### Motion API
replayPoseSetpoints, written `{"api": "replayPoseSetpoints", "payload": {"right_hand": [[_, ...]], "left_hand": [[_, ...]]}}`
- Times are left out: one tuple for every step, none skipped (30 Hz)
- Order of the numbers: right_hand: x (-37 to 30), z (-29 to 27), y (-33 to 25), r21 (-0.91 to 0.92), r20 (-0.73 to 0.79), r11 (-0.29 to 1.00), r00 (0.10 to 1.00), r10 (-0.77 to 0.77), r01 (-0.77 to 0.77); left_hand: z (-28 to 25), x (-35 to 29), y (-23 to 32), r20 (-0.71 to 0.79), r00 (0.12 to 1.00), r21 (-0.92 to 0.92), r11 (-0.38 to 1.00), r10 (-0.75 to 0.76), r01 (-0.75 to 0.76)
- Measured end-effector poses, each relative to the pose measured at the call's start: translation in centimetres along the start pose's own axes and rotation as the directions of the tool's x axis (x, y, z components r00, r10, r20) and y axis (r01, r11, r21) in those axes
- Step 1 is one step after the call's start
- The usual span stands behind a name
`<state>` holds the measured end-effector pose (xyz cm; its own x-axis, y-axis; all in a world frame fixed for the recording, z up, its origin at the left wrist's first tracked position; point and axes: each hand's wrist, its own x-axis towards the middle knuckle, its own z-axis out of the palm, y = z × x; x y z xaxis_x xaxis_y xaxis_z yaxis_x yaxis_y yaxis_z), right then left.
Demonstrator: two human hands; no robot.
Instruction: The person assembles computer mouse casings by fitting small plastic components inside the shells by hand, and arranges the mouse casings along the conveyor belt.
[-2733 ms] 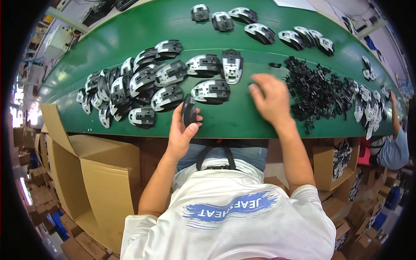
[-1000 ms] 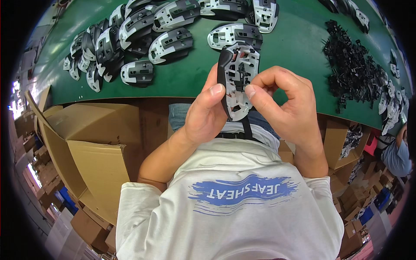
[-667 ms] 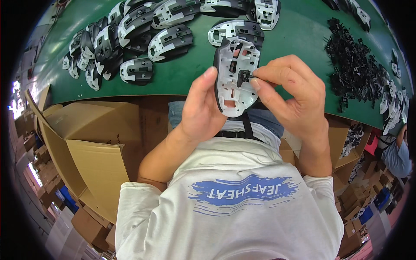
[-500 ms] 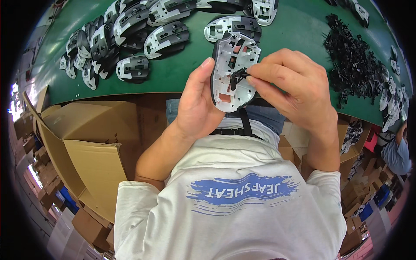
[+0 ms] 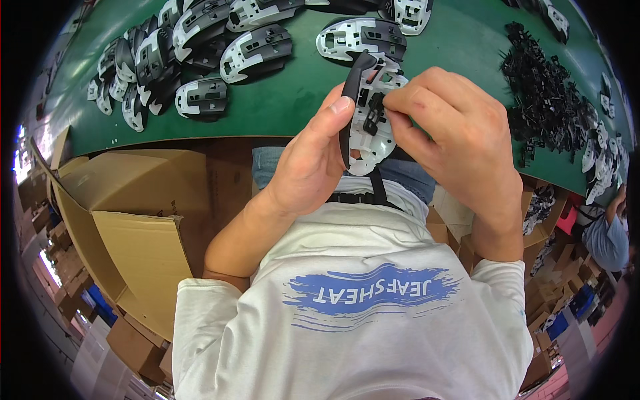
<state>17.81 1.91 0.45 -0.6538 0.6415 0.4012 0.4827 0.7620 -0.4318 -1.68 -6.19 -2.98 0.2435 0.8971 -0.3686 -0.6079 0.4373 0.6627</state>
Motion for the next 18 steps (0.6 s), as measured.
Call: {"api": "replayPoseSetpoints", "payload": {"right_hand": [[-0.1, 0.0, 0.0, 0.000, 0.001, 1.000, 1.000, 0.000, 0.000], [-0.1, 0.0, 0.1, 0.002, -0.003, 1.000, 1.000, 0.002, -0.002], [-0.2, 0.0, 0.0, 0.004, -0.007, 1.000, 1.000, 0.005, -0.005], [-0.3, 0.2, 0.0, 0.005, -0.006, 1.000, 1.000, 0.006, -0.006], [-0.3, 0.5, -0.1, 0.019, -0.052, 1.000, 0.999, 0.014, -0.013], [-0.4, 0.8, -0.2, 0.032, -0.097, 0.999, 0.995, 0.021, -0.018], [-0.5, 1.0, -0.2, 0.031, -0.094, 0.999, 0.995, 0.021, -0.018], [-0.6, 1.1, -0.1, 0.039, -0.122, 0.998, 0.991, 0.056, -0.052], [-0.7, 1.3, -0.1, 0.049, -0.151, 0.995, 0.984, 0.092, -0.086], [-0.8, 1.5, -0.2, 0.049, -0.151, 0.995, 0.984, 0.092, -0.086], [-1.0, 1.6, -0.4, 0.049, -0.159, 0.994, 0.981, 0.107, -0.100], [-1.2, 1.6, -0.5, 0.050, -0.168, 0.992, 0.978, 0.122, -0.115], [-1.3, 1.7, -0.5, 0.050, -0.167, 0.992, 0.978, 0.124, -0.117], [-1.5, 1.7, -0.4, 0.056, -0.163, 0.990, 0.977, 0.135, -0.127], [-1.5, 1.8, -0.3, 0.062, -0.160, 0.989, 0.977, 0.144, -0.136], [-1.7, 1.8, -0.4, 0.061, -0.160, 0.989, 0.976, 0.145, -0.137], [-1.8, 1.8, -0.6, 0.093, -0.161, 0.986, 0.975, 0.151, -0.138], [-1.9, 1.8, -0.8, 0.126, -0.160, 0.982, 0.974, 0.159, -0.140]], "left_hand": [[0.0, 0.1, 0.0, -0.001, 1.000, -0.001, 1.000, 0.000, 0.000], [0.1, 0.2, 0.0, 0.015, 1.000, -0.010, 1.000, -0.012, 0.012], [0.1, 0.2, 0.0, 0.031, 0.999, -0.018, 0.999, -0.026, 0.026], [0.2, 0.2, 0.1, 0.030, 0.999, -0.019, 0.999, -0.027, 0.027], [0.3, 0.1, 0.2, 0.052, 0.998, 0.026, 0.999, -0.039, 0.038], [0.4, 0.1, 0.3, 0.074, 0.996, 0.069, 0.996, -0.052, 0.047], [0.5, 0.1, 0.2, 0.074, 0.996, 0.067, 0.997, -0.051, 0.046], [0.6, 0.0, 0.1, 0.072, 0.997, 0.089, 0.996, -0.037, 0.030], [0.7, 0.1, 0.1, 0.069, 0.997, 0.114, 0.993, -0.023, 0.015], [0.6, 0.1, 0.0, 0.070, 0.997, 0.113, 0.993, -0.023, 0.015], [0.6, 0.2, 0.0, 0.074, 0.997, 0.131, 0.991, -0.017, 0.007], [0.6, 0.2, -0.1, 0.078, 0.997, 0.149, 0.989, -0.012, 0.000], [0.6, 0.1, -0.3, 0.078, 0.997, 0.148, 0.989, -0.013, 0.002], [0.6, 0.1, -0.4, 0.065, 0.998, 0.084, 0.996, -0.007, 0.001], [0.6, 0.1, -0.5, 0.053, 0.999, 0.020, 1.000, 0.001, -0.002], [0.6, 0.2, -0.6, 0.053, 0.999, 0.020, 1.000, 0.000, -0.001], [0.6, 0.2, -0.6, 0.062, 0.998, 0.039, 0.999, 0.003, -0.006], [0.6, 0.1, -0.6, 0.071, 0.997, 0.058, 0.998, 0.004, -0.009]]}}
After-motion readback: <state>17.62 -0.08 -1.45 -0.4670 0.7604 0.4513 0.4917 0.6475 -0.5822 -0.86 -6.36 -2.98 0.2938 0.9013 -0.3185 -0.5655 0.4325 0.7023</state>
